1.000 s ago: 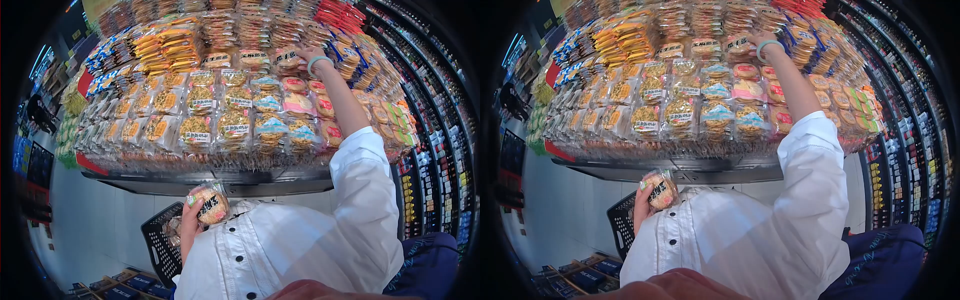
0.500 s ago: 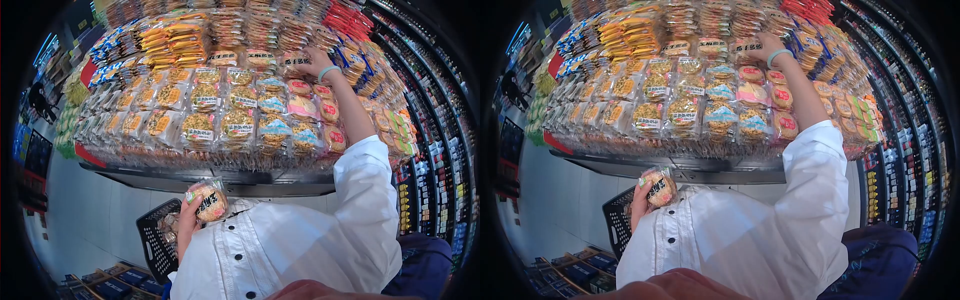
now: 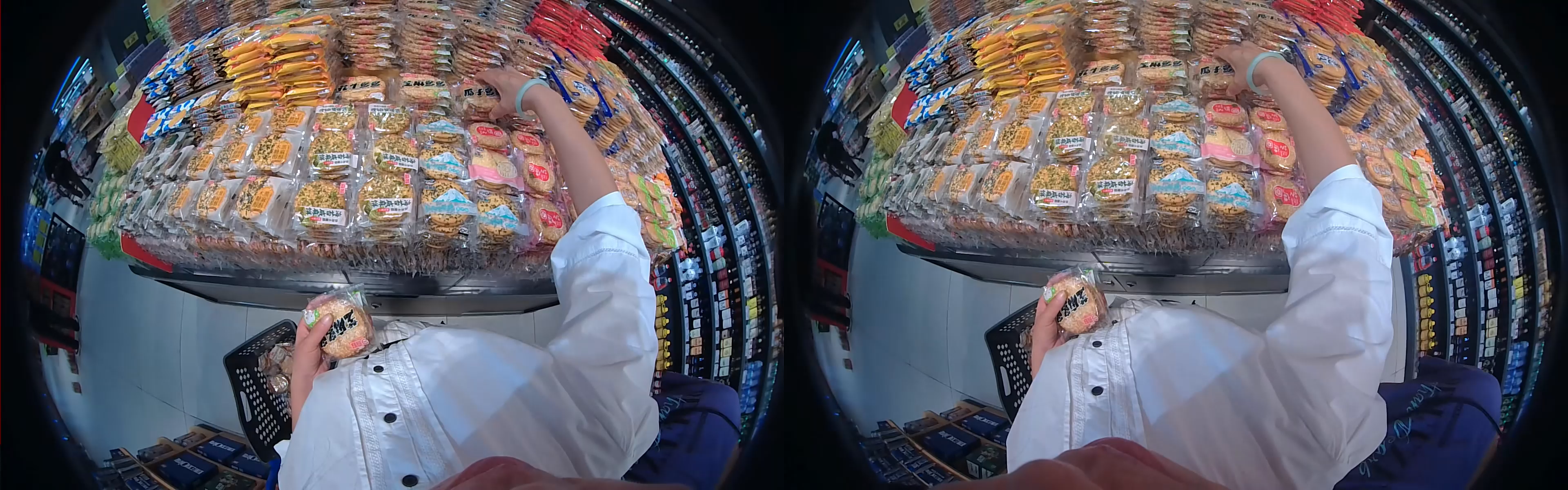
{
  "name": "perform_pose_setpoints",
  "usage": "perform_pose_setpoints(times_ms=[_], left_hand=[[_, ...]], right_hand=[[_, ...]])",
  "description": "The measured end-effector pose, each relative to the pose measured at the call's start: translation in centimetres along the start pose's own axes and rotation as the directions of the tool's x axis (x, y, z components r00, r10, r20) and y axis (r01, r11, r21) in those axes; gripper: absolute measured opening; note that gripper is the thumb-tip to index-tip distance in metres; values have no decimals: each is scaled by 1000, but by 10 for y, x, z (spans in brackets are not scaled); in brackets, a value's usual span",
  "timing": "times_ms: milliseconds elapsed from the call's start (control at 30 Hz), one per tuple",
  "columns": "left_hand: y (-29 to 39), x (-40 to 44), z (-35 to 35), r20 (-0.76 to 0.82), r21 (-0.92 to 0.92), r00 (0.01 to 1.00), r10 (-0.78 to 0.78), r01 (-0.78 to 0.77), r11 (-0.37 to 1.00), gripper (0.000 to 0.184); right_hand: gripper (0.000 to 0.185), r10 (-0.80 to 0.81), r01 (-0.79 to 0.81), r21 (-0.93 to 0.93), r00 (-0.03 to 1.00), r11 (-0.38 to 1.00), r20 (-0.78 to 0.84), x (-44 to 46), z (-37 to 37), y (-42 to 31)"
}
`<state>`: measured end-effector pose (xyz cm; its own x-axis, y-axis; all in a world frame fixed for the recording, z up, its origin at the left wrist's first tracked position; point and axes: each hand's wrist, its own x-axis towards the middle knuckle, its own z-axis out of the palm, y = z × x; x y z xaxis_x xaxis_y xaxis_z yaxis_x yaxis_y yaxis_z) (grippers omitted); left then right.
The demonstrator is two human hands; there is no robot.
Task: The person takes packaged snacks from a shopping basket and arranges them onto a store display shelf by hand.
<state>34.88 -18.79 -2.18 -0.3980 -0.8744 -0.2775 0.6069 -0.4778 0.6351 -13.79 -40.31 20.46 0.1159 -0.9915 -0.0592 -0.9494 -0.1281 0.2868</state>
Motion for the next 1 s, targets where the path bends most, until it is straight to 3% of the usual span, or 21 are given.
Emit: perform_pose_setpoints(times_ms=[67,267,467,700,867,1000], left_hand=[[0,-1,0,-10,-10,1000,-3,3,1000,42],[-3,0,-11,-29,-22,1000,5,-5,1000,42],[-2,2,-8,-27,-24,1000,-10,9,1000,40],[3,-3,2,-71,-73,997,-24,19,997,39],[4,1,0,-20,-64,999,-33,32,997,39],[3,2,-2,-37,-60,999,-16,13,998,39]], right_hand=[[95,3,-3,-49,1000,999,3,4,0,-3],[98,5,-8,33,995,999,100,5,-15,-25],[96,3,-2,36,999,999,-36,8,-1,-22],[97,36,-36,96,999,995,-1,8,1,-20],[96,64,-64,94,998,993,10,4,-4,-29],[95,11,8,208,996,978,-88,-2,4,-10]])
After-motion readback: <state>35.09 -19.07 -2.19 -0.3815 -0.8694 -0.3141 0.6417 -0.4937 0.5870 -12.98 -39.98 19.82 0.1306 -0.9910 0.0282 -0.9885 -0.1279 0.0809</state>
